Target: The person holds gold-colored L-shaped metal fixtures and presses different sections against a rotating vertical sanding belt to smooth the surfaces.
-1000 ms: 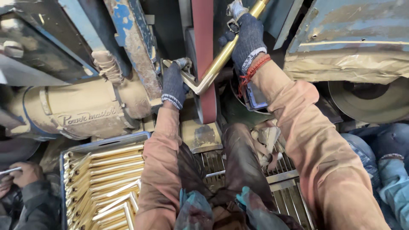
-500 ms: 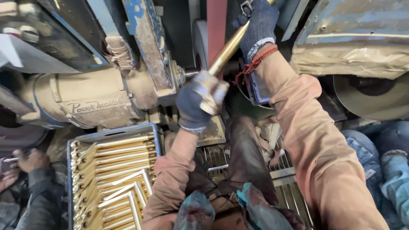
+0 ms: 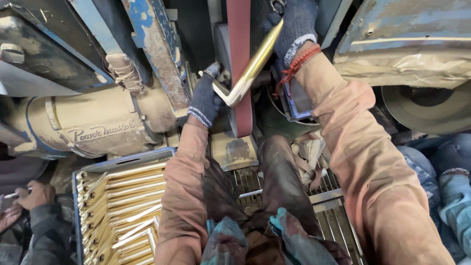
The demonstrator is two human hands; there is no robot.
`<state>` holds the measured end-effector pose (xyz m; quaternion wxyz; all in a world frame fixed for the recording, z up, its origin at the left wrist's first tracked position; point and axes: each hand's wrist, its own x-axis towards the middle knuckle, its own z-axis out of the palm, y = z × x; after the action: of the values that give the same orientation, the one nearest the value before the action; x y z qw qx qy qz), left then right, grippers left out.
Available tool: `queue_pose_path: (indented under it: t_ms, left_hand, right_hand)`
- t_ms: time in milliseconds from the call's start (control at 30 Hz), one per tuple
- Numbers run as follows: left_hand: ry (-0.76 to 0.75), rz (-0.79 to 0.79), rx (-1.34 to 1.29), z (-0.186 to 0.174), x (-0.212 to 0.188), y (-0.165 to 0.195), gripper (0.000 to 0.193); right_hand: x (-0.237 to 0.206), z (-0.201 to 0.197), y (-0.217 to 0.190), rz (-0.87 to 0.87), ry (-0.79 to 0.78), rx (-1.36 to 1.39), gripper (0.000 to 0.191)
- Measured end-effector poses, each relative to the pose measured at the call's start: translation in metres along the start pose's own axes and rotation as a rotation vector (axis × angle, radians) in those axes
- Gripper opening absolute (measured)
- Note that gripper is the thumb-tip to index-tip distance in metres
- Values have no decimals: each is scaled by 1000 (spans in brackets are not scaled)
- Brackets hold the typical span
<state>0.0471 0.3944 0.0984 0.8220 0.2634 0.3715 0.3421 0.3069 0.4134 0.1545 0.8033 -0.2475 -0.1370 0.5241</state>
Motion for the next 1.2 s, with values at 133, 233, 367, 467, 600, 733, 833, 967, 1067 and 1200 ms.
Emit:
queue_pose_path:
  t_ms: [133,233,367,467,600,733,833,967,1067,1200]
  left_hand:
    - [334,994,574,8,-45,-1,21]
    - [412,1808,1386,6,-101,-42,14]
    - [150,1916,1465,6,-121,-67,16]
    - [169,1941,1400,6,-112,-63,18]
    - [161,1869,1316,2,-104,-65,20]
    - [150,1614,1096,-5,-95,-73,23]
    - [169,1250,646,-13,-74,-62,25]
    - [107,775,126,-23,-35,-33,23]
    - [22,356,-72,-32,-26,-25,20]
    - [-210,158,-204,-31,-50,-25,25]
  right_hand:
    - [1,-2,1,-23,51,-16,21]
    - [1,-6,8,-237,-59,-341,16]
    - [-3,-6,13,-143,-38,-184,15]
    - [-6,-2,9,-118,-8,-144,15]
    - [-9,-4,2,-122,15,-169,15]
    - [-8,-6,0,-97,-33,-169,14]
    - [-7,0,2,-123,-45,-185,14]
    - [-13,14,5,-151,172,-322,13]
    - [-26,18,4,-174,100,-247,22]
    - [-40,22,-5,-51,245,-45,30]
